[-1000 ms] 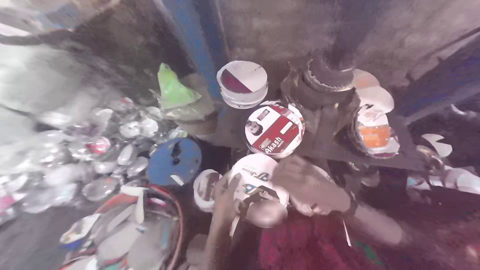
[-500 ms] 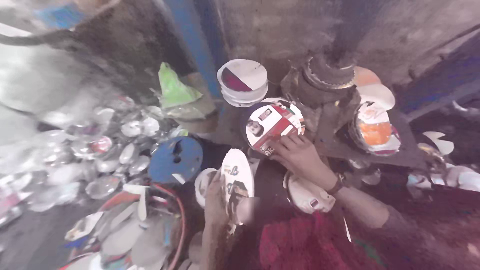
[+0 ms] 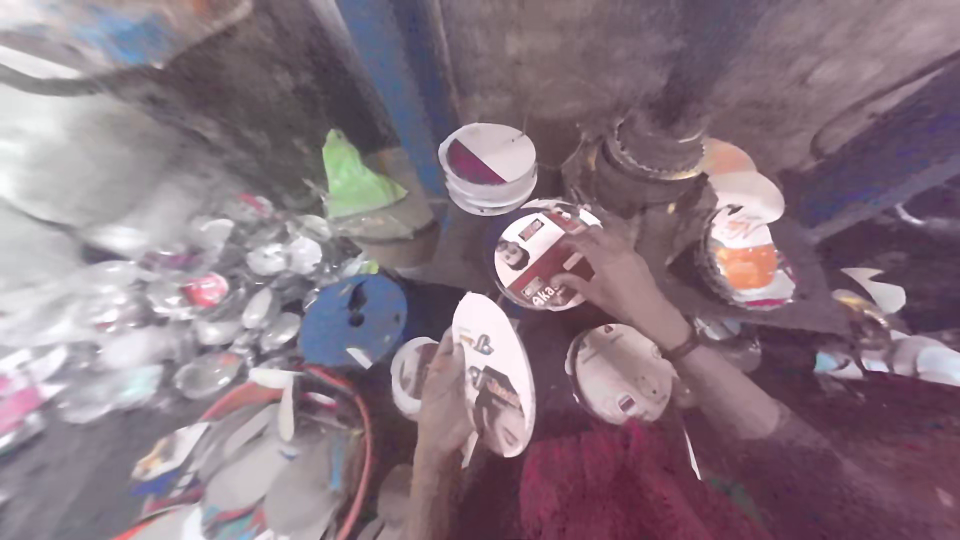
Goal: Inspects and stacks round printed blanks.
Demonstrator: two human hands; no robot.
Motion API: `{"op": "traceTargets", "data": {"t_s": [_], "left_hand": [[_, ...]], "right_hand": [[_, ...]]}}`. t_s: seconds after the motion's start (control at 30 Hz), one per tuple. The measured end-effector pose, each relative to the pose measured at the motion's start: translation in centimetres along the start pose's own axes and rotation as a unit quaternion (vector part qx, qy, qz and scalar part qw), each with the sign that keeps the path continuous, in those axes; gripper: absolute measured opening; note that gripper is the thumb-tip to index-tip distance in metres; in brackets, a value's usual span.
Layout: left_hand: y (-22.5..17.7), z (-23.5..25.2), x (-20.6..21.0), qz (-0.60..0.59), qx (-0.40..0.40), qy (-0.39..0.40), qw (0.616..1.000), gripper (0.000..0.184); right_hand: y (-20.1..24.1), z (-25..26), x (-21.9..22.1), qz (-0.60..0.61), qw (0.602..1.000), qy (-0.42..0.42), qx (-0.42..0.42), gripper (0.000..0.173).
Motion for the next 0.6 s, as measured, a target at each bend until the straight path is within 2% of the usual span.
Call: {"op": "traceTargets", "data": {"t_s": [0.07,0.1,0.2,0.3,0.4,0.47,0.5,0.6], "left_hand": [[0.0,0.4,1.1,0.049,0.020,0.019,0.998,0.033],[0.1,0.8,1.6,0.072,0.030,0.016,0.997,0.030],[0.6,2.0,2.8,0.167,0.044,-0.011,0.985,0.030],[1.7,3.0,2.7,0.174,0.029,-0.025,0.984,0.032],[1.9,3.5,2.3,0.159,0.026,-0.030,0.987,0.033],[1.8,3.4,2.0,0.132,0.032,-0.017,0.991,0.030],[1.7,3.3,2.0,0.120,0.039,-0.012,0.992,0.029],[1.5,3.0,2.0,0.149,0.048,-0.028,0.987,0.030]], "right_hand": [[-2.1,0.2,0.4,-0.028,0.992,0.037,0.121,0.075],[-2.5,0.1,0.5,-0.029,0.985,0.048,0.161,0.080],[-2.2,0.0,0.3,-0.022,0.980,0.028,0.195,0.079],[-2.5,-0.3,0.0,0.047,0.976,0.004,0.215,0.069],[-2.9,-0.5,-1.1,0.232,0.954,-0.057,0.183,0.042],[-2.7,-1.8,-4.1,0.309,0.936,-0.090,0.145,0.039],[-2.6,-2.9,-6.3,0.291,0.945,-0.098,0.116,0.042],[-2.8,-8.0,-12.3,0.097,0.992,-0.074,0.026,0.026]]}}
Point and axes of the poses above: each hand's wrist, its own z-axis towards the middle knuckle, its own x-axis out of the palm, y = z × x, the point moved 9 cm from there along z, towards the middle knuckle, and after that the axes turned 7 degrees about -y, right-handed, at the moved point
